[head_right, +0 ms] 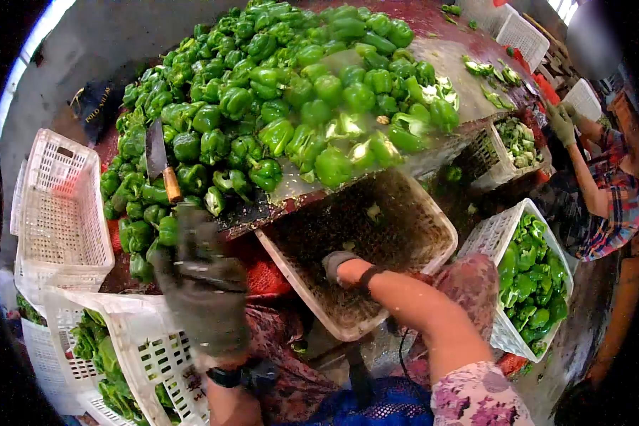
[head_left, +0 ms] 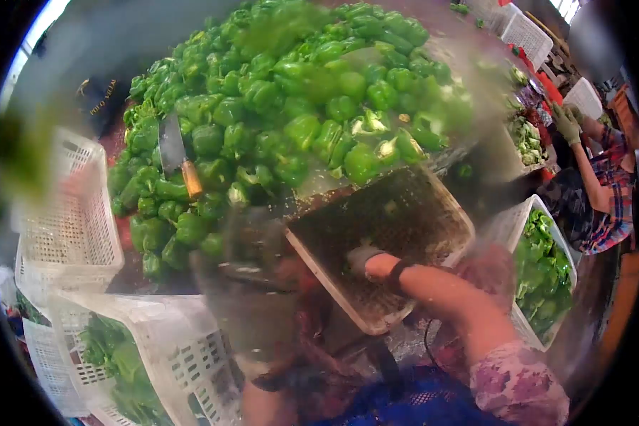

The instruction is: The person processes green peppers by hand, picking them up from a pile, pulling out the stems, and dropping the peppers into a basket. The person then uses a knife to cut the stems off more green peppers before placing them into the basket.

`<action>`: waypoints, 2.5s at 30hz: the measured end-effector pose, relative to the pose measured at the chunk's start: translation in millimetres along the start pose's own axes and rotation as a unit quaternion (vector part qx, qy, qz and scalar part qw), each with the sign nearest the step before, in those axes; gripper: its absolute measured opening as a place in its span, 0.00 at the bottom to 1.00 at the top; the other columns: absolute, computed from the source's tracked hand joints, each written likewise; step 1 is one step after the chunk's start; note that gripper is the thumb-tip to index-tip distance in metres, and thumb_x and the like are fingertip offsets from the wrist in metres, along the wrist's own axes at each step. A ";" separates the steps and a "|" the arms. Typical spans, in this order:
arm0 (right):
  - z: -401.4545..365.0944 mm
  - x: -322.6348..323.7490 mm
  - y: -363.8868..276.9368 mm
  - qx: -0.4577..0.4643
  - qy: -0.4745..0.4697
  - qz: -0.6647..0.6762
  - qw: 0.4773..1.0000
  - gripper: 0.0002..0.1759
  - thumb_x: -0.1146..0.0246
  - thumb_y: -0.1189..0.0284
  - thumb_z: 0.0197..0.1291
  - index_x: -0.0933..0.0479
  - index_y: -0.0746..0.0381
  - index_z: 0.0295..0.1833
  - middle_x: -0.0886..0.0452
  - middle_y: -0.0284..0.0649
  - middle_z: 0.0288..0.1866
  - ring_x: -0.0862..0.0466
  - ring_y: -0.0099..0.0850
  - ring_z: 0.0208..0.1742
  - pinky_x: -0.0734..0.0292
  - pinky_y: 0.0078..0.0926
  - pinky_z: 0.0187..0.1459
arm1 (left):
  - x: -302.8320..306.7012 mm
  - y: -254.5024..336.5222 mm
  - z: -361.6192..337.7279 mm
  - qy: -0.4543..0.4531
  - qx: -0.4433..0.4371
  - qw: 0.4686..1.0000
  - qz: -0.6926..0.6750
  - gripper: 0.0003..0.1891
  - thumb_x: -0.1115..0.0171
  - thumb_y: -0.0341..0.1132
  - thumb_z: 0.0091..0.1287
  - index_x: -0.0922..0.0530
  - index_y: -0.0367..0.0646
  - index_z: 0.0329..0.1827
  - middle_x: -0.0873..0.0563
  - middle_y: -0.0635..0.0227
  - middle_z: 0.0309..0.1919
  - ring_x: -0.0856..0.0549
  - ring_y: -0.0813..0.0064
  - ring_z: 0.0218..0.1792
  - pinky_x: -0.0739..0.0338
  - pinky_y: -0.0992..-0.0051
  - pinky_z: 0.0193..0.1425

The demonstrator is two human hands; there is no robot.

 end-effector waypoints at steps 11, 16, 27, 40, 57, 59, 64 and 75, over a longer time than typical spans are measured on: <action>30.5 -57.8 -0.2 -0.026 0.018 0.107 0.994 0.22 0.41 0.62 0.68 0.24 0.56 0.65 0.21 0.41 0.63 0.19 0.34 0.58 0.23 0.38 0.56 | 28.2 8.1 20.8 0.132 -0.092 0.966 0.205 0.35 0.60 0.60 0.78 0.25 0.36 0.66 0.14 0.48 0.53 0.14 0.52 0.46 0.17 0.60 0.46; 16.6 -30.6 -7.5 -0.081 -0.001 0.419 0.905 0.22 0.38 0.62 0.65 0.23 0.59 0.62 0.18 0.40 0.56 0.17 0.32 0.54 0.21 0.35 0.54 | 27.5 3.7 28.0 0.180 -0.065 0.957 0.217 0.33 0.58 0.60 0.77 0.23 0.37 0.63 0.14 0.53 0.50 0.14 0.55 0.47 0.18 0.65 0.46; -120.6 140.1 -51.5 0.084 -0.039 0.810 0.579 0.17 0.43 0.60 0.69 0.18 0.62 0.49 0.14 0.35 0.45 0.15 0.29 0.41 0.18 0.29 0.48 | 55.9 -32.7 27.8 0.161 0.027 0.762 0.626 0.12 0.40 0.36 0.73 0.19 0.40 0.54 0.13 0.66 0.44 0.14 0.75 0.43 0.21 0.76 0.47; -155.3 152.0 -61.7 0.158 0.118 0.816 0.543 0.20 0.53 0.57 0.79 0.25 0.59 0.59 0.20 0.34 0.50 0.20 0.22 0.49 0.23 0.23 0.50 | 58.6 -81.5 38.5 -0.023 0.019 0.430 0.902 0.19 0.34 0.38 0.66 0.22 0.44 0.59 0.16 0.54 0.47 0.16 0.54 0.51 0.21 0.62 0.54; -162.1 142.7 -48.5 0.152 0.307 0.380 0.859 0.32 0.52 0.71 0.74 0.48 0.55 0.81 0.34 0.66 0.71 0.30 0.60 0.70 0.29 0.42 0.65 | 100.1 -120.5 53.7 -0.138 0.120 0.292 0.939 0.17 0.30 0.38 0.59 0.19 0.40 0.48 0.12 0.54 0.40 0.13 0.51 0.43 0.19 0.61 0.46; -155.7 136.3 -43.6 0.164 0.369 0.381 0.831 0.34 0.49 0.58 0.74 0.47 0.61 0.79 0.26 0.66 0.63 0.25 0.56 0.66 0.27 0.41 0.61 | 108.2 -119.6 54.2 -0.127 0.073 0.259 0.955 0.18 0.30 0.40 0.59 0.19 0.40 0.49 0.12 0.56 0.40 0.13 0.53 0.42 0.19 0.62 0.45; -173.1 150.2 -48.9 0.104 0.343 0.490 0.794 0.40 0.46 0.47 0.72 0.45 0.66 0.76 0.23 0.65 0.60 0.21 0.53 0.62 0.27 0.41 0.59 | 120.4 -118.5 61.8 -0.061 0.016 0.256 0.965 0.23 0.28 0.41 0.59 0.21 0.38 0.54 0.12 0.61 0.40 0.13 0.64 0.38 0.18 0.66 0.42; -191.0 156.7 -50.5 0.057 0.380 0.450 0.806 0.38 0.46 0.51 0.73 0.41 0.66 0.76 0.28 0.58 0.70 0.27 0.49 0.72 0.32 0.38 0.70 | 166.0 -68.5 82.1 -0.058 0.070 0.458 0.884 0.18 0.33 0.31 0.62 0.22 0.37 0.54 0.14 0.61 0.42 0.14 0.67 0.42 0.18 0.69 0.48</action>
Point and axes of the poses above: each hand's wrist, its own z-axis towards the middle knuckle, its own x-axis out of the back of the hand, y = z × x, the point moved 5 cm from there along z, towards the middle knuckle
